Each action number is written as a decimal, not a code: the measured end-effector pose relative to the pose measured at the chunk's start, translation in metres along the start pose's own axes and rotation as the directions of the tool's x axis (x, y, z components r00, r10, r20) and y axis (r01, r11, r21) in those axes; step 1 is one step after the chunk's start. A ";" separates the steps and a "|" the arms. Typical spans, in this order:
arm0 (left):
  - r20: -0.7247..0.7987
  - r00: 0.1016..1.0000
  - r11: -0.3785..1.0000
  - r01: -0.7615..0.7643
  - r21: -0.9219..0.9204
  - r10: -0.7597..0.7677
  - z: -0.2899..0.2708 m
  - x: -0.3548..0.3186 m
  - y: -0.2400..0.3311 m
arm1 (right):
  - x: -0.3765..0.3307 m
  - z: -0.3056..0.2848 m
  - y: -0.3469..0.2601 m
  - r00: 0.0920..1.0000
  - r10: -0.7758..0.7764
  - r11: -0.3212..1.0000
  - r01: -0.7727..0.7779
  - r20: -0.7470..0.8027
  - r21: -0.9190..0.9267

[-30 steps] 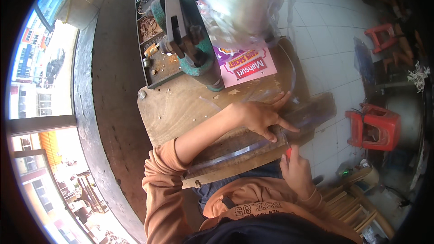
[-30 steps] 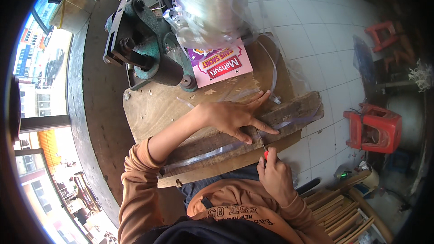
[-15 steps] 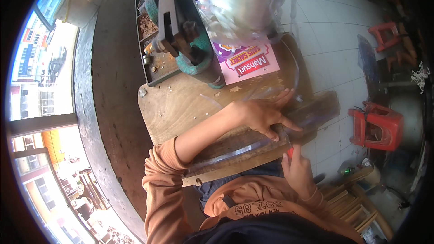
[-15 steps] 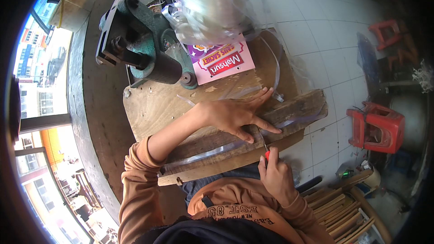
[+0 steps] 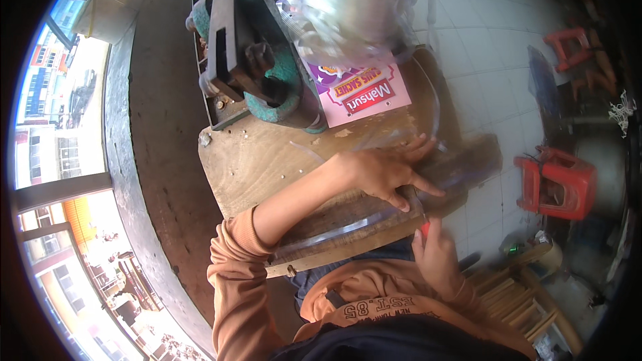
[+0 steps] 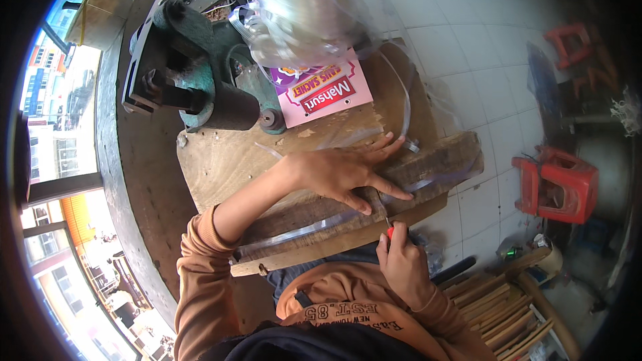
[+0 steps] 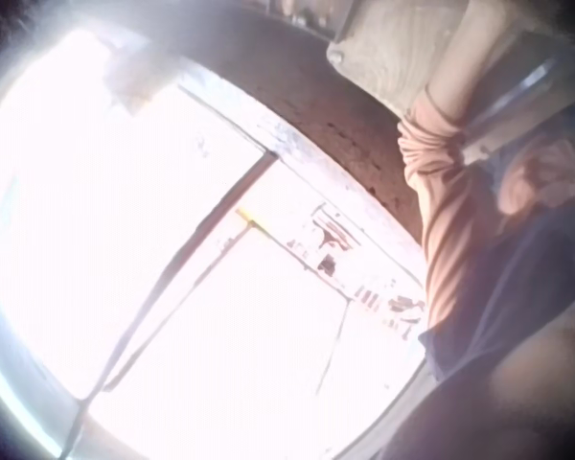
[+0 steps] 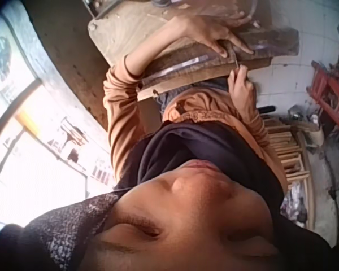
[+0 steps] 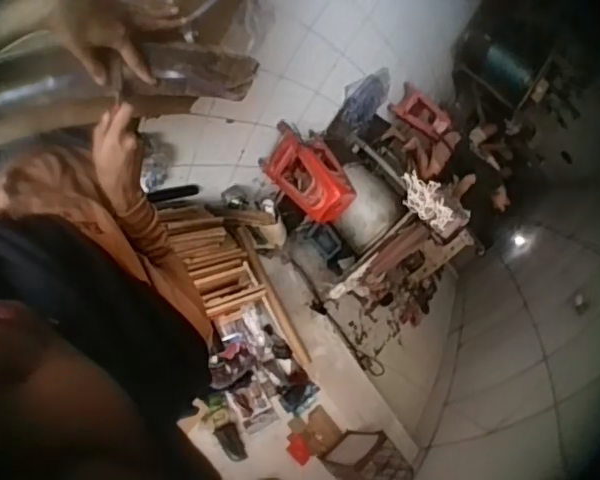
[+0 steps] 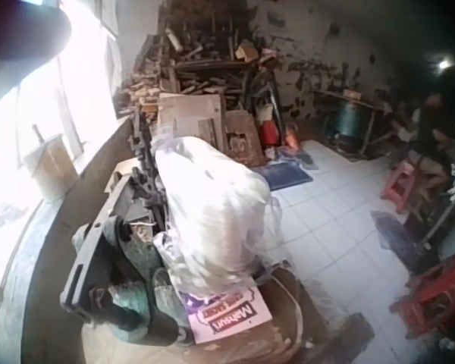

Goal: The person trims and cuts thin transparent plastic strips using a utility knife and a hand-held cutting tool on a wooden block.

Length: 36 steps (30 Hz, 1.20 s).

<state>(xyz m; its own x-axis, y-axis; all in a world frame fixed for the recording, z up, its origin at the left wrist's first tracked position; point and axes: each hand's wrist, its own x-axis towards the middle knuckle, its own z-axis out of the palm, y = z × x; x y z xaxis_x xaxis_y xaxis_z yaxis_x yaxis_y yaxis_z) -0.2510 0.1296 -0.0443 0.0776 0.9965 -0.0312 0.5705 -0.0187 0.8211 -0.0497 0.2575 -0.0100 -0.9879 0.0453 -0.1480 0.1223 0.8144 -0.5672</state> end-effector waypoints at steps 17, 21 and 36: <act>0.018 1.000 1.000 0.011 -0.009 -0.011 -0.001 -0.001 0.001 | 0.004 -0.009 -0.003 0.991 0.094 0.995 -0.090 0.096 -0.049; 0.009 1.000 1.000 0.002 0.023 -0.002 0.001 0.000 0.001 | 0.003 -0.010 -0.003 0.996 0.068 0.997 -0.067 0.056 -0.024; 0.018 1.000 1.000 0.018 0.001 -0.018 -0.001 -0.001 0.002 | 0.005 -0.015 -0.007 0.994 0.070 0.996 -0.065 0.081 -0.060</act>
<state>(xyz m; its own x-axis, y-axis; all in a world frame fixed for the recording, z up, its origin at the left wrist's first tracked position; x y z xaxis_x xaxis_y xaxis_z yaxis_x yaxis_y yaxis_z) -0.2508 0.1288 -0.0423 0.0820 0.9950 -0.0564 0.5726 -0.0007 0.8198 -0.0567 0.2604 0.0054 -0.9659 0.0550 -0.2530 0.1807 0.8432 -0.5064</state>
